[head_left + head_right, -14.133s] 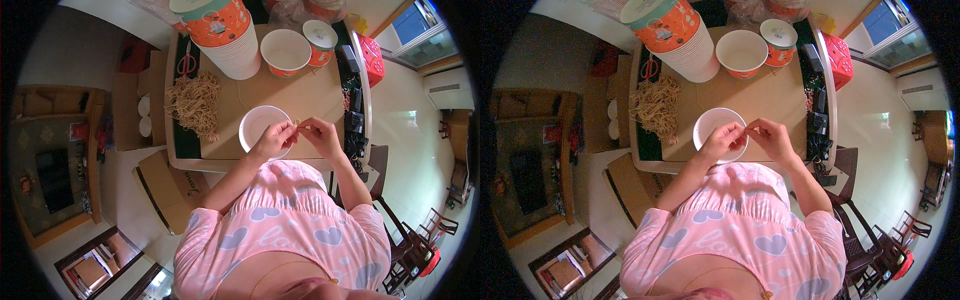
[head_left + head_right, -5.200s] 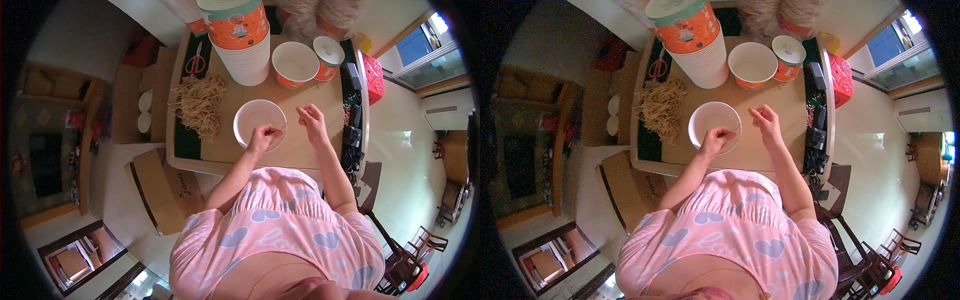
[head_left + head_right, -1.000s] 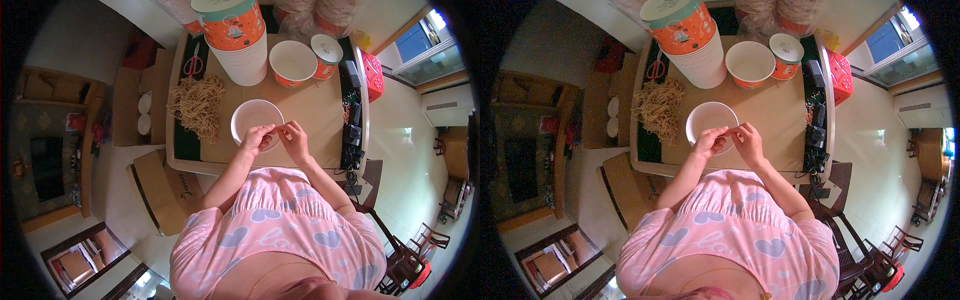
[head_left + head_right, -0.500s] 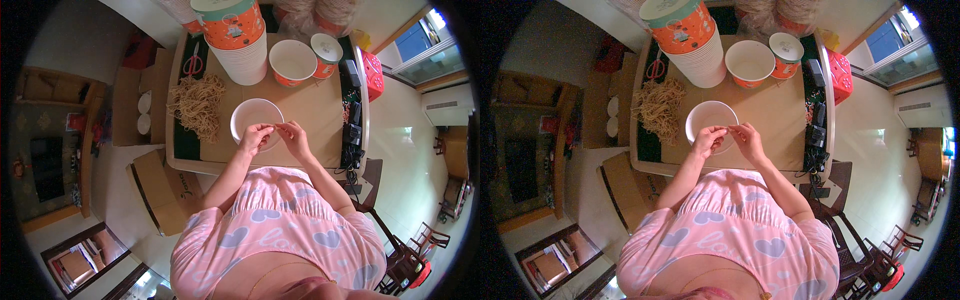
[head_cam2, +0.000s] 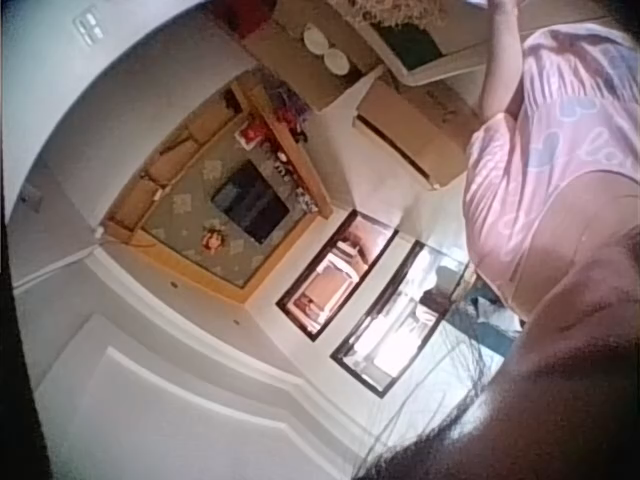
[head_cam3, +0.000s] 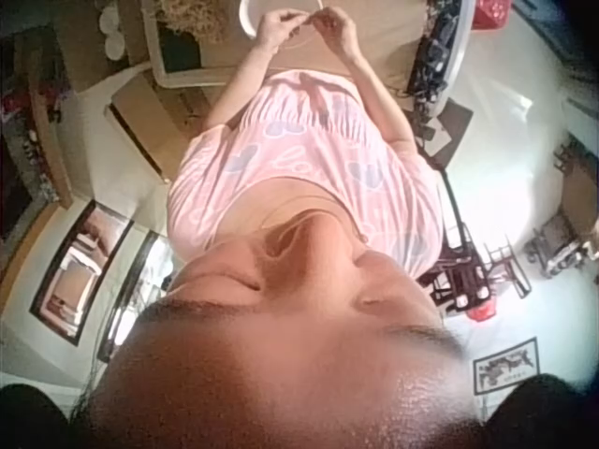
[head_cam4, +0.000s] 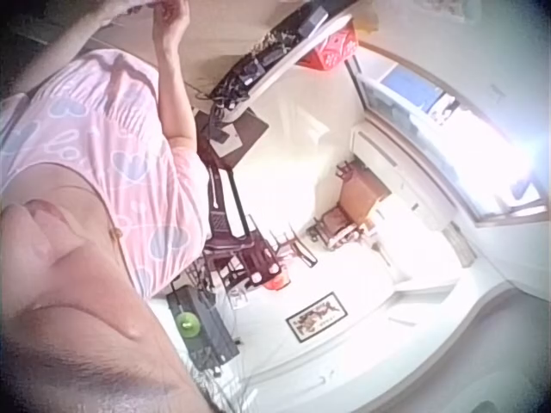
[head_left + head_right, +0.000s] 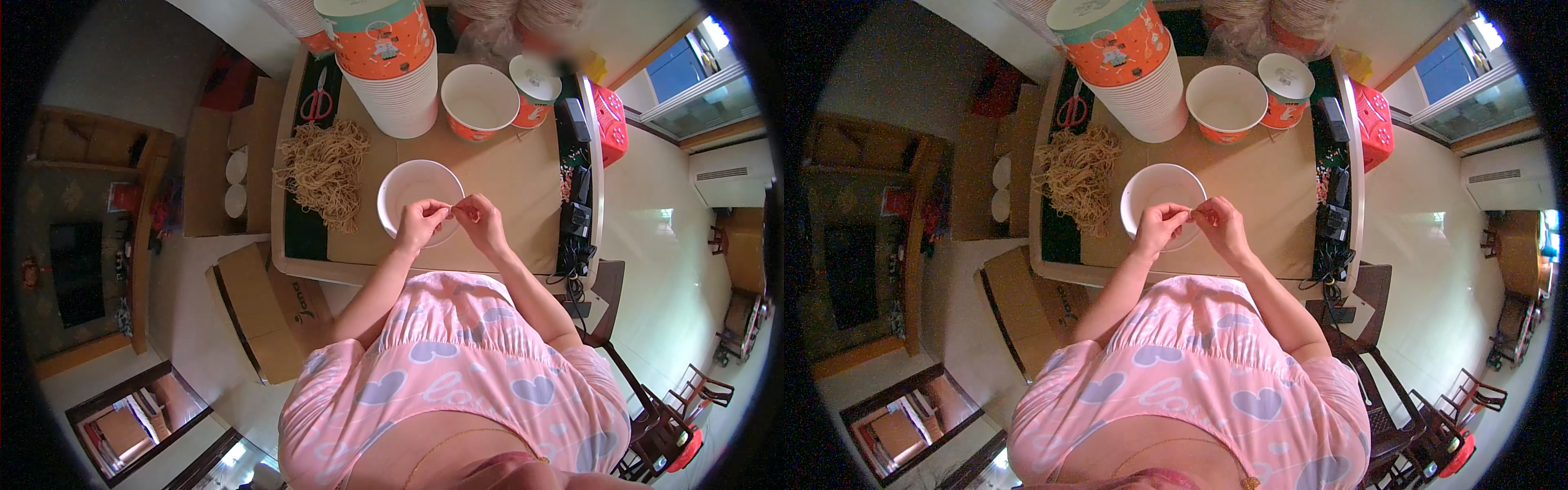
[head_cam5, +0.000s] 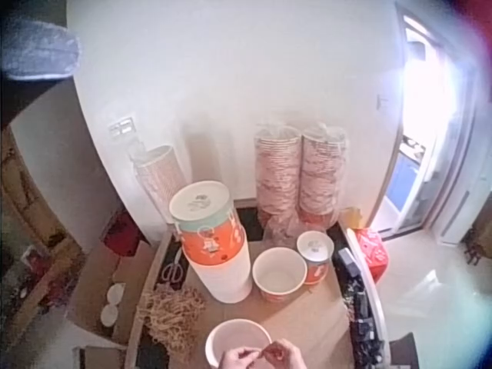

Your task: Unpacking paper cups and threading string through holes in the cup's rim.

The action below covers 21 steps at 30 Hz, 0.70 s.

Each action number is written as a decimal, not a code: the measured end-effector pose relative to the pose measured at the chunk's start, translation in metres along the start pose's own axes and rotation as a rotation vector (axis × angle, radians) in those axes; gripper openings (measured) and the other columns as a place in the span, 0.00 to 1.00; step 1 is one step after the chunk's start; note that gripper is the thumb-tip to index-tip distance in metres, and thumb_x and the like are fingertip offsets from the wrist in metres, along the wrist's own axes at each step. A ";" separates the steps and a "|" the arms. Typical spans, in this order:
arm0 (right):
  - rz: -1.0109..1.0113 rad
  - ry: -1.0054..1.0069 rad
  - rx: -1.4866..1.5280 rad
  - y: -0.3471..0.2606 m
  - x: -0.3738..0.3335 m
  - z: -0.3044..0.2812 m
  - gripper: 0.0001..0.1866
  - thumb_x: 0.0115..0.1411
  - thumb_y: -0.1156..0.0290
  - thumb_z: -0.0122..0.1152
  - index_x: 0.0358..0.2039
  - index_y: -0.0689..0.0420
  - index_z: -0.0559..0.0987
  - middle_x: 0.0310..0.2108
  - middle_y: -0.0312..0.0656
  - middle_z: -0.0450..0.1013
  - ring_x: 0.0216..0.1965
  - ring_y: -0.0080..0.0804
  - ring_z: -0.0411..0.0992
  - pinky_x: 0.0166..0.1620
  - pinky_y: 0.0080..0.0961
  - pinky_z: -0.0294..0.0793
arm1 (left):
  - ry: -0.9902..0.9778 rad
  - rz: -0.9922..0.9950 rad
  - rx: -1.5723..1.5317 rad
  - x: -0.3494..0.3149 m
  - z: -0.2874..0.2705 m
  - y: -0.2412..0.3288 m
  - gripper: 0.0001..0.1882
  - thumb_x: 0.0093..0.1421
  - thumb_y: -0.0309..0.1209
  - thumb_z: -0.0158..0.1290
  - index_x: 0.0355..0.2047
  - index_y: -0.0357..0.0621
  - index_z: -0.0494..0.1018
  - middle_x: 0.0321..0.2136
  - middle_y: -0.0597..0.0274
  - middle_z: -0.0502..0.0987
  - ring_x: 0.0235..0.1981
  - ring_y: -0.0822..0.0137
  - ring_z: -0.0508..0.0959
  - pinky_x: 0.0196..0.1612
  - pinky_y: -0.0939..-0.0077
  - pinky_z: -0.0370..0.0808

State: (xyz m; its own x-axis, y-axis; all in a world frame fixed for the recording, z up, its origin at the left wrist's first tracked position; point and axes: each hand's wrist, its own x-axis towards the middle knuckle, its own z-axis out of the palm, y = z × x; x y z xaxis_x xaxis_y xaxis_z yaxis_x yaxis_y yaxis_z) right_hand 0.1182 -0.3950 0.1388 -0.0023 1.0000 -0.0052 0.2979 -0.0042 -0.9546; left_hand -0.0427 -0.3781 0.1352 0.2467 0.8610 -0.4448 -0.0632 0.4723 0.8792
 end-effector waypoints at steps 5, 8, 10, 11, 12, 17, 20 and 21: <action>-0.006 -0.010 -0.017 -0.008 -0.001 -0.002 0.05 0.51 0.77 0.62 0.29 0.60 0.76 0.25 0.37 0.68 0.23 0.22 0.64 0.28 0.20 0.67 | 0.077 0.042 0.050 -0.006 0.000 0.012 0.03 0.57 0.24 0.52 0.29 0.37 0.75 0.23 0.66 0.78 0.19 0.82 0.69 0.22 0.87 0.66; -0.028 -0.027 -0.049 -0.019 -0.001 -0.003 0.09 0.51 0.77 0.61 0.34 0.58 0.76 0.26 0.35 0.70 0.22 0.20 0.65 0.27 0.18 0.66 | 0.070 0.045 0.021 -0.009 -0.007 0.013 0.03 0.57 0.24 0.52 0.29 0.38 0.75 0.22 0.67 0.77 0.18 0.82 0.69 0.22 0.88 0.66; -0.052 -0.075 -0.136 -0.023 0.000 -0.001 0.10 0.50 0.78 0.60 0.35 0.58 0.75 0.28 0.37 0.71 0.21 0.22 0.65 0.26 0.20 0.67 | 0.068 0.053 0.022 -0.009 -0.010 0.013 0.03 0.57 0.24 0.52 0.29 0.38 0.75 0.22 0.67 0.77 0.18 0.82 0.69 0.22 0.87 0.66; -0.051 -0.073 -0.135 -0.021 0.001 0.000 0.10 0.50 0.78 0.60 0.35 0.58 0.75 0.28 0.37 0.71 0.21 0.22 0.65 0.26 0.20 0.67 | 0.065 0.062 0.022 -0.010 -0.011 0.013 0.03 0.57 0.24 0.52 0.29 0.38 0.75 0.22 0.67 0.77 0.18 0.82 0.69 0.22 0.87 0.66; -0.100 -0.092 -0.143 -0.015 0.003 0.002 0.09 0.50 0.78 0.59 0.34 0.59 0.74 0.28 0.39 0.71 0.20 0.23 0.65 0.26 0.21 0.67 | 0.063 0.072 0.022 -0.010 -0.012 0.013 0.03 0.57 0.24 0.52 0.29 0.38 0.75 0.22 0.67 0.77 0.18 0.82 0.69 0.22 0.87 0.66; -0.117 -0.157 -0.166 -0.020 0.006 0.003 0.06 0.51 0.79 0.57 0.30 0.60 0.72 0.28 0.46 0.72 0.28 0.42 0.73 0.31 0.30 0.72 | 0.092 0.087 0.062 -0.009 -0.018 0.009 0.03 0.57 0.24 0.52 0.29 0.38 0.75 0.22 0.67 0.77 0.19 0.82 0.70 0.22 0.87 0.66; -0.115 -0.147 -0.185 -0.021 0.005 0.005 0.04 0.52 0.77 0.56 0.30 0.60 0.73 0.27 0.46 0.73 0.28 0.41 0.73 0.31 0.30 0.72 | 0.091 0.085 0.055 -0.009 -0.019 0.008 0.03 0.57 0.24 0.52 0.29 0.38 0.75 0.23 0.66 0.77 0.20 0.81 0.70 0.23 0.87 0.67; -0.131 -0.136 -0.194 -0.018 0.005 0.006 0.05 0.52 0.76 0.57 0.31 0.60 0.73 0.26 0.44 0.73 0.25 0.36 0.72 0.29 0.27 0.71 | 0.083 0.087 0.038 -0.009 -0.019 0.008 0.03 0.57 0.25 0.52 0.30 0.38 0.75 0.23 0.66 0.78 0.20 0.81 0.71 0.23 0.87 0.67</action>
State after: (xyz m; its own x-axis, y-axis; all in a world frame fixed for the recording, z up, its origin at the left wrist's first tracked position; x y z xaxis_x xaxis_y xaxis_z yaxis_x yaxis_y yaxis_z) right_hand 0.1075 -0.3902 0.1544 -0.1774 0.9822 0.0624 0.4643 0.1394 -0.8747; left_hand -0.0634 -0.3787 0.1429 0.1611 0.9119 -0.3776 -0.0440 0.3888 0.9203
